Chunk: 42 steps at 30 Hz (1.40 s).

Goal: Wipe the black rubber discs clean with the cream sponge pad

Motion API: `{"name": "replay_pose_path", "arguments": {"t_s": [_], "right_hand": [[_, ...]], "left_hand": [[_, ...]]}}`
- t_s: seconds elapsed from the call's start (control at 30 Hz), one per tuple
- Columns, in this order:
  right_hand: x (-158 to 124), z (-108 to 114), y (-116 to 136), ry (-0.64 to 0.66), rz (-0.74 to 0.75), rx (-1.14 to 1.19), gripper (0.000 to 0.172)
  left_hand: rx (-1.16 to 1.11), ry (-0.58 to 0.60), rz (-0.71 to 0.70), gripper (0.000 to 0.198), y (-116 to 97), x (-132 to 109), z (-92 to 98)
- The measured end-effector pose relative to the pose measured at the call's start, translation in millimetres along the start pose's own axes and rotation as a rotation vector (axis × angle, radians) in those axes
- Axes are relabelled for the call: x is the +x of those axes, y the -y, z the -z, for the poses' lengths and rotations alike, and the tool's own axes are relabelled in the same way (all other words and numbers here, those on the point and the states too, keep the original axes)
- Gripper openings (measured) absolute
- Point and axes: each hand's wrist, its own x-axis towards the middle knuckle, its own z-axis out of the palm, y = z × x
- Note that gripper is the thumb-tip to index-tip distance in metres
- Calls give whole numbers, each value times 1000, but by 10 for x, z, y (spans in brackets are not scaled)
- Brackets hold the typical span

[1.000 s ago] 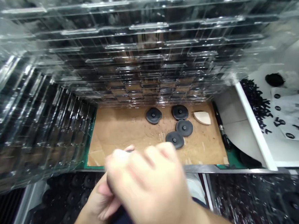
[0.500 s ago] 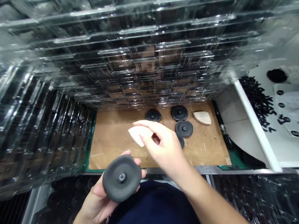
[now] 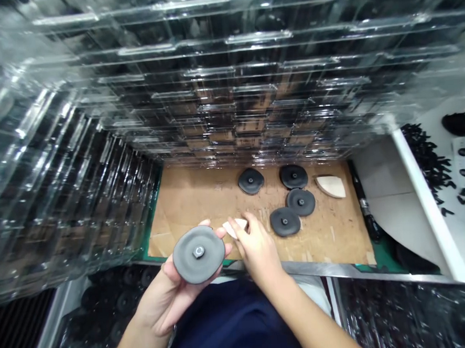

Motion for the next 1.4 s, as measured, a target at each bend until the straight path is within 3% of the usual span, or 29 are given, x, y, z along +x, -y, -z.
{"name": "replay_pose_path", "arguments": {"t_s": [0.2, 0.33, 0.43, 0.53, 0.6, 0.67, 0.73, 0.8, 0.93, 1.03, 1.13, 1.23, 1.33, 1.4], "right_hand": [[138, 93, 123, -28, 24, 84, 29], [-12, 163, 209, 11, 75, 177, 24], [6, 367, 325, 6, 54, 220, 20], [105, 660, 610, -69, 50, 259, 21], [137, 817, 831, -127, 196, 302, 24], [127, 916, 991, -71, 313, 341, 25], [110, 969, 1061, 105, 318, 371, 23], [120, 986, 1073, 206, 275, 370, 20], [145, 978, 1069, -49, 327, 341, 25], [30, 1069, 1021, 58, 408, 413, 25], [-133, 1234, 920, 160, 339, 331, 24], [-153, 1329, 860, 29, 278, 105, 23], [30, 1308, 836, -155, 496, -33, 23], [181, 1265, 795, -133, 630, 50, 26]], "left_hand": [[-8, -185, -53, 75, 48, 18, 47], [-69, -228, -82, 60, 32, 34, 23], [-61, -210, -98, 52, 45, 50, -21], [4, -191, -112, 57, 94, 64, -86], [58, -195, -77, 57, 127, 65, -119], [90, -190, -35, 54, 143, 59, -134], [103, -202, -43, 54, 145, 50, -142], [107, -210, -73, 57, 148, 45, -160], [118, -84, -47, 50, 149, 39, -218], [129, 3, -56, 45, 105, 23, -230], [134, 32, -43, 56, 70, 15, -238], [115, 32, -23, 62, 89, 23, -293], [122, 56, 2, 56, 122, 18, -356], [129, 79, 10, 43, 128, -3, -360]]}}
